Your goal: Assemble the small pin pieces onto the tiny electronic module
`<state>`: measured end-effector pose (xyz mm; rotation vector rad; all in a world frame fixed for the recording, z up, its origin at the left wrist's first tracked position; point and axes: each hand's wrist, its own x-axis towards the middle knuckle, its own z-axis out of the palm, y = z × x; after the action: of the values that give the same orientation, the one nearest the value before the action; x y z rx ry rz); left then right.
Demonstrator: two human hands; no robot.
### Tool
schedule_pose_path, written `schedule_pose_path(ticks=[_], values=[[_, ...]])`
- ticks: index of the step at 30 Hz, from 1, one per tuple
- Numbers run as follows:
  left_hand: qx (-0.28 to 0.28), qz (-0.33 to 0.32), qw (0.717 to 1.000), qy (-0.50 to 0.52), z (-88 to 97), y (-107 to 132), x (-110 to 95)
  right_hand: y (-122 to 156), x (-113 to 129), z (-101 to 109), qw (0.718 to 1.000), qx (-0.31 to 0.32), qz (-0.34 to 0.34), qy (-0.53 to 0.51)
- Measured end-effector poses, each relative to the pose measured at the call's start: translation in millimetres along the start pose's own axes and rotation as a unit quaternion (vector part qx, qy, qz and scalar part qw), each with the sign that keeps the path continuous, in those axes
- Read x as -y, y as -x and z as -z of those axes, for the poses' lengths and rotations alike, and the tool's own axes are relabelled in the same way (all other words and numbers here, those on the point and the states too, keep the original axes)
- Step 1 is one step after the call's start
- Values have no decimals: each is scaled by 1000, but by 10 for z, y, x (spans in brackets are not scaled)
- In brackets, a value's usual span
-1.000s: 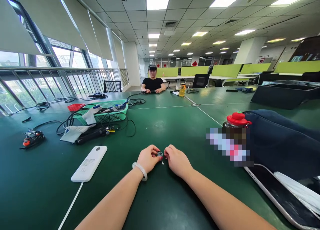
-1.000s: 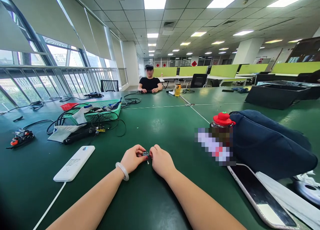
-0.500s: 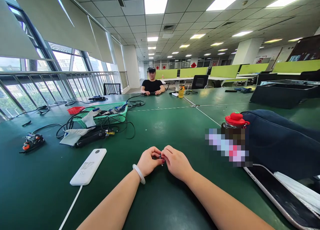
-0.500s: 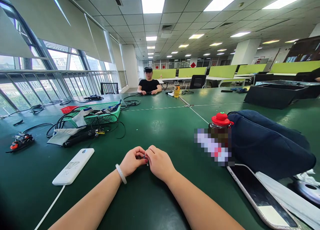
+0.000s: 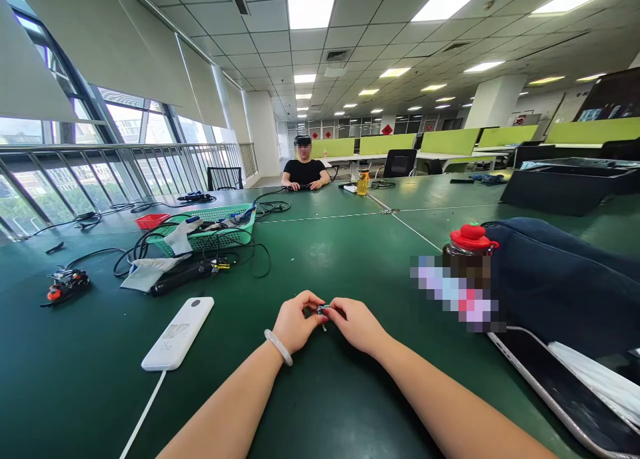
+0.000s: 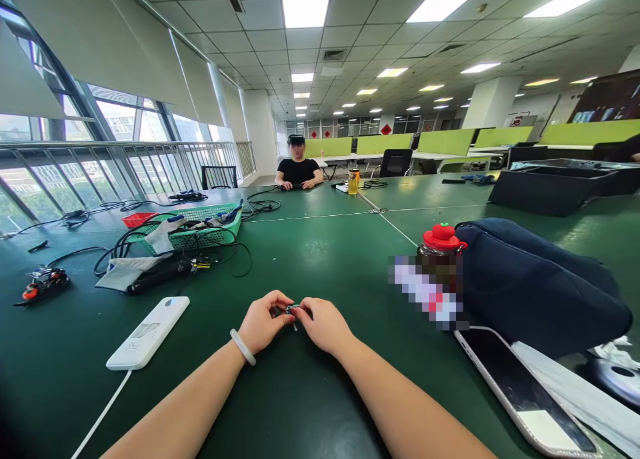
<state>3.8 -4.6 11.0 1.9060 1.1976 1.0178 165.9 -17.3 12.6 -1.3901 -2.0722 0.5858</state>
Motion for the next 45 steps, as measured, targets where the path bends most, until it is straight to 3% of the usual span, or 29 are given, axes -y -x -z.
schedule_pose_path(ticks=[9,12,20,26,45], values=[[32,-7,999,-21,1,0,15,-21,-88,-50,999,17,1,-39],[28,5,999,-17,9,-17,36,-15,-82,-42,1000,15,-1,-8],[-54,58,993,-86,65,-67,159,30,-41,-114,988,40,21,147],[-46,74,993,-78,55,-68,178,33,-26,-193,982,37,-12,186],[-24,67,995,-69,45,-69,210,32,1,-186,966,35,26,254]])
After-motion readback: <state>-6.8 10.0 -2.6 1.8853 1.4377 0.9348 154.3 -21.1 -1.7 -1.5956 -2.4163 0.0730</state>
